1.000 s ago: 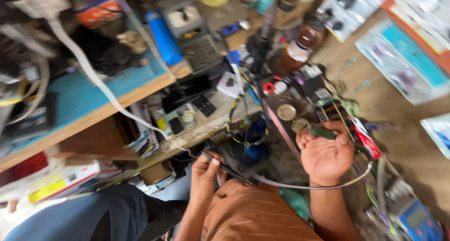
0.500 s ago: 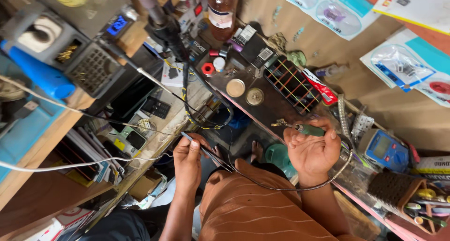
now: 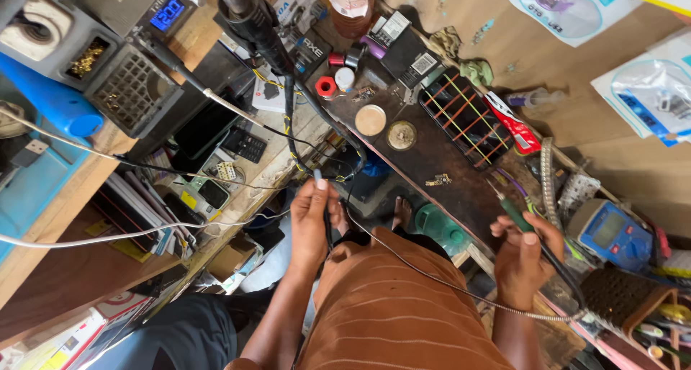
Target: The person cleans a small circuit board with a brush and paste, then uses a soldering iron to apply solder to specific points on the board. They also handle a small red component and use scissors to cut a piece of wire.
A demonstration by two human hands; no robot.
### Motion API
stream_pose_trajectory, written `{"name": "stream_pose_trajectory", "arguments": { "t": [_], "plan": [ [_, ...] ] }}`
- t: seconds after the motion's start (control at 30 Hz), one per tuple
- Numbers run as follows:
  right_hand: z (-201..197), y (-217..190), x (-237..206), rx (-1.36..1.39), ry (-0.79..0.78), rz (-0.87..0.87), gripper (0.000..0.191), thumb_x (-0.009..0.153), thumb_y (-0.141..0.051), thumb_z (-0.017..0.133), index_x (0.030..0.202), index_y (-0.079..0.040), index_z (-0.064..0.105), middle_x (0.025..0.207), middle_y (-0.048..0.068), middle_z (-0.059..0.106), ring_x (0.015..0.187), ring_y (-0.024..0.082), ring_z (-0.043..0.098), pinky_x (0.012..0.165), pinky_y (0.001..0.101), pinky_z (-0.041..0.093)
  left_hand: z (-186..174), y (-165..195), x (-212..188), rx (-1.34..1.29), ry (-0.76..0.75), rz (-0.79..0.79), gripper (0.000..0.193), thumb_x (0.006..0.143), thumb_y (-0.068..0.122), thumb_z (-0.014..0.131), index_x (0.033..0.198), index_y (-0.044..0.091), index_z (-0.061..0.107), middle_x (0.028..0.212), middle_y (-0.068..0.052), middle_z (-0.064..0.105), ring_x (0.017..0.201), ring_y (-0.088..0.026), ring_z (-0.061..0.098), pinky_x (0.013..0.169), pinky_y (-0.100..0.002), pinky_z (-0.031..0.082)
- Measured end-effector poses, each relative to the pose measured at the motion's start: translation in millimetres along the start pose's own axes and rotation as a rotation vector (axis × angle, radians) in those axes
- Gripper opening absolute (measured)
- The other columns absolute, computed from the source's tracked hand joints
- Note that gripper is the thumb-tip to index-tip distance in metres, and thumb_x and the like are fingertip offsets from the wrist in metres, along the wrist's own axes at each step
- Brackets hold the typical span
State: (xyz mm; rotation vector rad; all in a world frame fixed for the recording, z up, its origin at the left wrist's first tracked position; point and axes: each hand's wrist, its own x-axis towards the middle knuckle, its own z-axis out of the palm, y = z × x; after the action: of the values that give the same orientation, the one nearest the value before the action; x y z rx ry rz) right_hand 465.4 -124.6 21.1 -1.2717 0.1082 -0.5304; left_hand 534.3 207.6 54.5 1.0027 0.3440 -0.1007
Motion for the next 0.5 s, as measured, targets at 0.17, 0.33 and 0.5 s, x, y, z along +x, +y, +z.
{"name": "stream_pose_trajectory", "arguments": {
  "t": [0.17,0.33,0.5],
  "plan": [
    [-22,7,-7,-0.101,0.014,0.0,0.033,0.113,-0.026,0.064,0.128,0.002,0.057,0.105,0.022,0.069,0.088,0.028,0.069,0.081,0.0366,0.056,4,-13,2,0.15,0.001,-0.067,0.032,0.109,0.028,0.052,0.089,0.004,0.06,0.064,0.002,0.045,0.051,-0.006,0.04,0.045,-0.024,0.033],
    [-27,12,-3,-0.107,-0.027,-0.021,0.036,0.112,-0.026,0.064,0.13,0.004,0.057,0.104,0.022,0.069,0.088,0.029,0.069,0.08,0.0376,0.057,9,-28,2,0.196,-0.005,-0.09,0.034,0.109,0.029,0.054,0.088,0.003,0.061,0.062,0.003,0.043,0.05,-0.004,0.037,0.044,-0.023,0.027],
    [-30,12,1,-0.121,-0.097,-0.001,0.036,0.11,-0.025,0.064,0.127,0.007,0.058,0.1,0.023,0.067,0.087,0.03,0.069,0.079,0.0382,0.057,16,-36,0,0.224,-0.007,-0.059,0.035,0.107,0.03,0.056,0.086,0.003,0.062,0.059,0.003,0.044,0.048,-0.005,0.035,0.043,-0.024,0.028]
  ]
}}
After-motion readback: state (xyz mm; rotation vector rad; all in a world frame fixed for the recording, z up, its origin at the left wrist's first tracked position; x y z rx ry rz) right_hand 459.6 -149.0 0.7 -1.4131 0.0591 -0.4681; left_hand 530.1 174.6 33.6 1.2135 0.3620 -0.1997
